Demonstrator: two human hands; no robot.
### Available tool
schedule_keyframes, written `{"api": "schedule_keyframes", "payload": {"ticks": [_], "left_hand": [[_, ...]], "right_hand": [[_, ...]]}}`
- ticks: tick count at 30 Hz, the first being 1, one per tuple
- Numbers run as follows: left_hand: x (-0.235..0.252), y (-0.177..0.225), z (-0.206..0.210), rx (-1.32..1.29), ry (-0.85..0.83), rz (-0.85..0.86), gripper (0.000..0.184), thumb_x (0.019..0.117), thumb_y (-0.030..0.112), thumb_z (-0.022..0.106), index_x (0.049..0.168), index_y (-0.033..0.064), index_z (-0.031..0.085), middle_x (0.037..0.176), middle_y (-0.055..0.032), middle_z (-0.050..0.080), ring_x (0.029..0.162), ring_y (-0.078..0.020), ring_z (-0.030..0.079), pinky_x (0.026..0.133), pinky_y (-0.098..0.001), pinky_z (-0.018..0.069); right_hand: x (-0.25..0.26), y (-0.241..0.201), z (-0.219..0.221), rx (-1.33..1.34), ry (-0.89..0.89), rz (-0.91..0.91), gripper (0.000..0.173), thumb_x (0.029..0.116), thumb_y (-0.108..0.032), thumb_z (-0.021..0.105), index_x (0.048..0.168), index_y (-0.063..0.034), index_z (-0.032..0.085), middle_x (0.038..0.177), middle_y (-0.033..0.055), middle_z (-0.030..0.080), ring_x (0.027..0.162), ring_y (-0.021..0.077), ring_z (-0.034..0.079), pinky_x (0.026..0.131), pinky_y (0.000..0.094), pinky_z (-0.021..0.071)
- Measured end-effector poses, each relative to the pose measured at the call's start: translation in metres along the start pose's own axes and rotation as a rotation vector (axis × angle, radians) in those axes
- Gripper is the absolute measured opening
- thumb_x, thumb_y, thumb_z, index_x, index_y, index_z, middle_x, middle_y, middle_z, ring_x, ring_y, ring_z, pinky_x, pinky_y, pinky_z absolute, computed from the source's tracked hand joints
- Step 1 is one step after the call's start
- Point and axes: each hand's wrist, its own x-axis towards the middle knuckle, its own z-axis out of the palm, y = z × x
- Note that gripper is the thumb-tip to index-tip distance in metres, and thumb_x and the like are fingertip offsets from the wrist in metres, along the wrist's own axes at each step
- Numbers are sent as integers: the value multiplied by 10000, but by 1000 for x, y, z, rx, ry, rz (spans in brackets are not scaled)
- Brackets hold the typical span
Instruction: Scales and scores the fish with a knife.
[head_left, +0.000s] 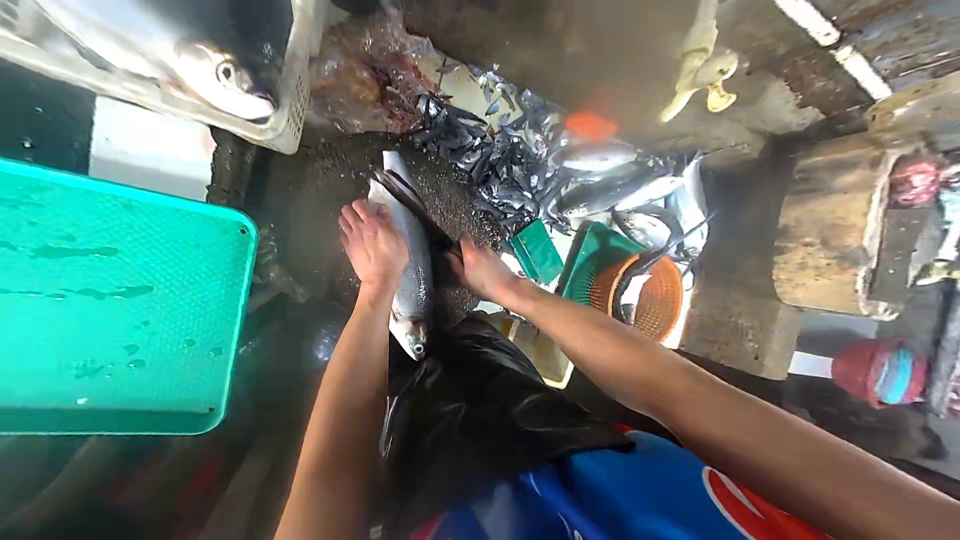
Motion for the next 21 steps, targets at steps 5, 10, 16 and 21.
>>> {"api": "schedule_keyframes", "payload": {"ticks": [5, 10, 16, 21], "left_hand": [[-2, -6, -4, -112, 50, 33, 509, 1064, 392, 419, 1367, 0, 538, 1383, -298, 521, 1324, -473, 492, 1048, -609, 459], [17, 56, -7, 30, 27, 84, 749, 973, 563, 565, 1395, -56, 535, 1504, -333, 417, 1434, -521, 345, 1135, -681, 325], [36, 99, 35, 346, -55, 229, 703, 864, 157, 705, 1461, -58, 404, 1446, -335, 464, 1339, -497, 469, 1063, -641, 411], [23, 59, -9, -44, 110, 173, 700, 990, 469, 577, 1526, 50, 410, 1471, -308, 465, 1387, -518, 408, 1061, -714, 386]], "right_hand": [[-27, 20, -5, 146, 142, -49, 539, 1084, -469, 420, 1422, -52, 471, 876, 175, 704, 806, 359, 729, 717, 561, 603], [-42, 43, -32, 353, 393, -20, 560, 1091, -474, 405, 1404, -18, 489, 821, 185, 689, 729, 350, 715, 690, 560, 595], [-48, 88, -37, 428, 464, 25, 532, 1086, -441, 407, 1344, 2, 551, 890, 168, 699, 830, 313, 714, 805, 521, 584], [-65, 92, -47, 456, 248, 50, 511, 1099, -456, 362, 1306, -32, 559, 938, 157, 682, 843, 289, 707, 798, 497, 582]]}}
